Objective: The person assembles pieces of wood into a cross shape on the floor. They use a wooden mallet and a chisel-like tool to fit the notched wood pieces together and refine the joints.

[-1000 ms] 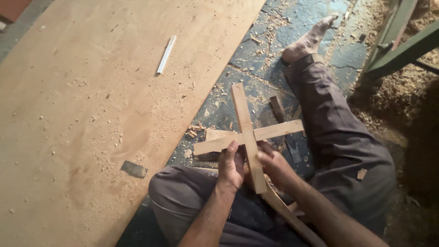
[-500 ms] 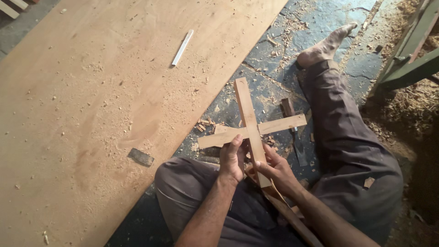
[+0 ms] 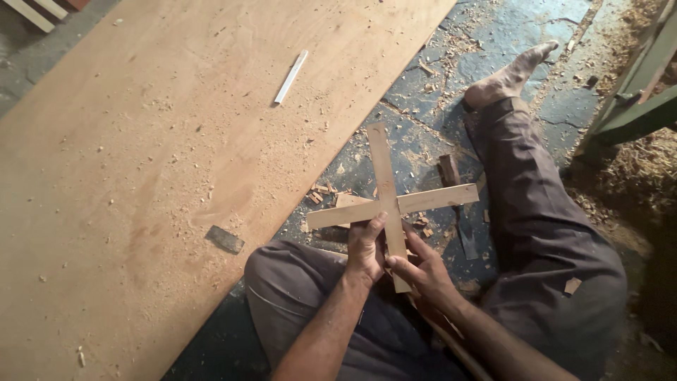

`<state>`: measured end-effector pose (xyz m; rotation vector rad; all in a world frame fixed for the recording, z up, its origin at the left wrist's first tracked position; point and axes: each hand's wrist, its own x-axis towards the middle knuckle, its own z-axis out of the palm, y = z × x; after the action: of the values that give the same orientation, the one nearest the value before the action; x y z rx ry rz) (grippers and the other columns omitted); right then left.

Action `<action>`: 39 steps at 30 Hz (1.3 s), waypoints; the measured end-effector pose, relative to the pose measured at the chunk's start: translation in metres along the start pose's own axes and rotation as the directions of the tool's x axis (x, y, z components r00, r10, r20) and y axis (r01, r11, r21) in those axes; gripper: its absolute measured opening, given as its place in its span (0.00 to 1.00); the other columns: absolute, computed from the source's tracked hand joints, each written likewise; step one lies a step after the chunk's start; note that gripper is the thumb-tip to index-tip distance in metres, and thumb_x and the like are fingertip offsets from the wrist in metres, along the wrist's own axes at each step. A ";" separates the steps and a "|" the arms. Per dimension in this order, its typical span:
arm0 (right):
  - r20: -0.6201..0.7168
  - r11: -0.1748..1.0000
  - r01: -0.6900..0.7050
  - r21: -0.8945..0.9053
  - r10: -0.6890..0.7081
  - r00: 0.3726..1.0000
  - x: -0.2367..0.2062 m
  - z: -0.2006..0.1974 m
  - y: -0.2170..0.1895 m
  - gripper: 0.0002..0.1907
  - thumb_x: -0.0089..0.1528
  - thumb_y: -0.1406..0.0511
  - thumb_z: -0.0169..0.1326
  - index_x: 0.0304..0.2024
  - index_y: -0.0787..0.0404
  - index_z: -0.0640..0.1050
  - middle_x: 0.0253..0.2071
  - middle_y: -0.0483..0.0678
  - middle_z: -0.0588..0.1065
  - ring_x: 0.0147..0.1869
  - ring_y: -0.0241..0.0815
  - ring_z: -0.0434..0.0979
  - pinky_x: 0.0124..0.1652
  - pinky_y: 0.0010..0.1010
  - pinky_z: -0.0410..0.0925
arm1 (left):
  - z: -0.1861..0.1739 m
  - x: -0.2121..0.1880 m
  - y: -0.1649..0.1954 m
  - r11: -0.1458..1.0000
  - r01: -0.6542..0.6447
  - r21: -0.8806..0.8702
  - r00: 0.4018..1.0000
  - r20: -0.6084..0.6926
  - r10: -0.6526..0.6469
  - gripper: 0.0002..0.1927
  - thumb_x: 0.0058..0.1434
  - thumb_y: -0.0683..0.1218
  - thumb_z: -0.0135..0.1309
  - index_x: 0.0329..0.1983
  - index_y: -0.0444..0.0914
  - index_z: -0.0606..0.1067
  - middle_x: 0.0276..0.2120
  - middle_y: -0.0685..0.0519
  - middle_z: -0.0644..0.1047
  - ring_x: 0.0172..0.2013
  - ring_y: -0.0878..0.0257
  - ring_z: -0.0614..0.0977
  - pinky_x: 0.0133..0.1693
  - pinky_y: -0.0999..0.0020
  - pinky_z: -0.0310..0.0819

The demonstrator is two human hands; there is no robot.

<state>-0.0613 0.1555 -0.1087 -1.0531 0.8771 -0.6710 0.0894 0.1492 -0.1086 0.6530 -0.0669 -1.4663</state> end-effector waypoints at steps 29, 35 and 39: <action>-0.216 0.978 -0.208 0.010 0.205 0.955 0.013 -0.043 0.001 0.31 0.65 0.58 0.51 0.68 0.63 0.67 0.57 0.58 0.77 0.53 0.51 0.81 0.52 0.42 0.74 | 0.017 0.015 0.097 -0.455 -0.584 0.672 0.463 0.736 0.493 0.22 0.60 0.51 0.63 0.53 0.37 0.72 0.48 0.46 0.77 0.50 0.54 0.79 0.53 0.56 0.73; -0.206 0.979 -0.201 0.033 0.204 0.957 0.015 -0.041 0.002 0.30 0.65 0.58 0.51 0.67 0.63 0.70 0.54 0.56 0.78 0.50 0.48 0.81 0.50 0.41 0.74 | 0.020 0.037 0.115 -0.768 -0.471 0.434 0.347 0.891 0.292 0.24 0.64 0.45 0.58 0.62 0.37 0.68 0.57 0.46 0.76 0.56 0.51 0.78 0.61 0.47 0.67; -0.217 0.974 -0.222 0.040 0.225 0.950 0.019 -0.041 0.005 0.29 0.65 0.58 0.52 0.66 0.63 0.71 0.52 0.55 0.78 0.49 0.46 0.81 0.50 0.40 0.74 | 0.014 0.049 0.111 -0.747 -0.519 0.415 0.331 0.903 0.272 0.26 0.63 0.48 0.63 0.62 0.38 0.68 0.56 0.47 0.75 0.57 0.49 0.78 0.61 0.48 0.67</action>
<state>-0.0864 0.1232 -0.1280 -0.8593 1.1640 -0.6088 0.1892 0.0952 -0.0647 1.3736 -1.8266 0.4257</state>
